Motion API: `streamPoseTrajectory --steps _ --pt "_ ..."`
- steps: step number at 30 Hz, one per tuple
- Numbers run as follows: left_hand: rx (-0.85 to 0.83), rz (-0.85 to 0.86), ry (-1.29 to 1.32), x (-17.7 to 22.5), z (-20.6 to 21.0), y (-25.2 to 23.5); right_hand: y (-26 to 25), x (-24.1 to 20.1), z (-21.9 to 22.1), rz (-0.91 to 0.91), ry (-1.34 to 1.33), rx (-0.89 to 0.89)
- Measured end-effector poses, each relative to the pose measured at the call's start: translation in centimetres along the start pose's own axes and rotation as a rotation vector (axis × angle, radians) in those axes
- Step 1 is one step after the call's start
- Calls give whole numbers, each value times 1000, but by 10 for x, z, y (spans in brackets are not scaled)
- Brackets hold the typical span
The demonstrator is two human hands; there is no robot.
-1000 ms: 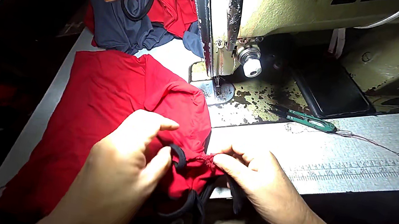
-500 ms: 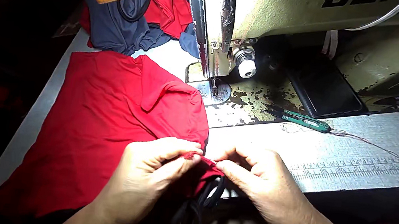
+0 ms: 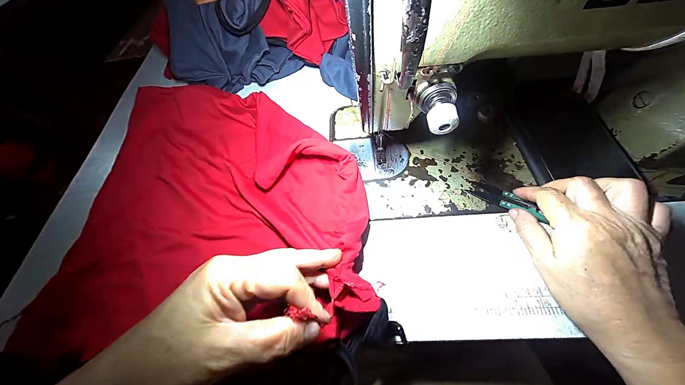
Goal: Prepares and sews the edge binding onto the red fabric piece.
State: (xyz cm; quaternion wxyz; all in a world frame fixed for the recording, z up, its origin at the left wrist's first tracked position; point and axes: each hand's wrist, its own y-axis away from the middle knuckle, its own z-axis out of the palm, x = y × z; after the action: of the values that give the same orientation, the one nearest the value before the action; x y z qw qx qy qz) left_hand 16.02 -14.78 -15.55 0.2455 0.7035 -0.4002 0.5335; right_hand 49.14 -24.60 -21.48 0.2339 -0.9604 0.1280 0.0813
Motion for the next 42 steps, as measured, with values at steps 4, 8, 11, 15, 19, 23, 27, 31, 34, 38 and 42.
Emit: streamPoseTrajectory --steps 4,8,11,15,19,23,27,31,34,38,42 --pt "-29 8 12 -1 -2 1 4 -14 -1 -20 -174 48" --pt "-42 -10 -7 1 -2 0 14 -56 -22 105 -737 -104" --pt "-46 -9 -29 0 -2 0 18 -78 -33 75 -989 -361" --pt "-49 -10 -45 0 -2 0 20 -95 -36 -59 -824 -477" --pt "-47 -11 -40 1 -2 -1 22 -109 -28 -341 -477 -231" --pt "-59 -4 -22 -1 -1 -2 23 -123 -16 -442 -394 -142" --pt "-94 -29 -39 -2 -3 -1 20 -109 -15 -348 -425 -179" --pt "-31 -21 -130 -3 1 -4 6 -52 -28 76 -306 -254" --pt "80 -17 -279 -3 8 -8 -3 -8 -28 168 -102 -178" --pt "223 -2 -578 -11 17 -15 0 -4 -23 98 -133 -119" --pt "228 2 -788 -17 17 -18 16 -67 -14 -36 -366 -7"
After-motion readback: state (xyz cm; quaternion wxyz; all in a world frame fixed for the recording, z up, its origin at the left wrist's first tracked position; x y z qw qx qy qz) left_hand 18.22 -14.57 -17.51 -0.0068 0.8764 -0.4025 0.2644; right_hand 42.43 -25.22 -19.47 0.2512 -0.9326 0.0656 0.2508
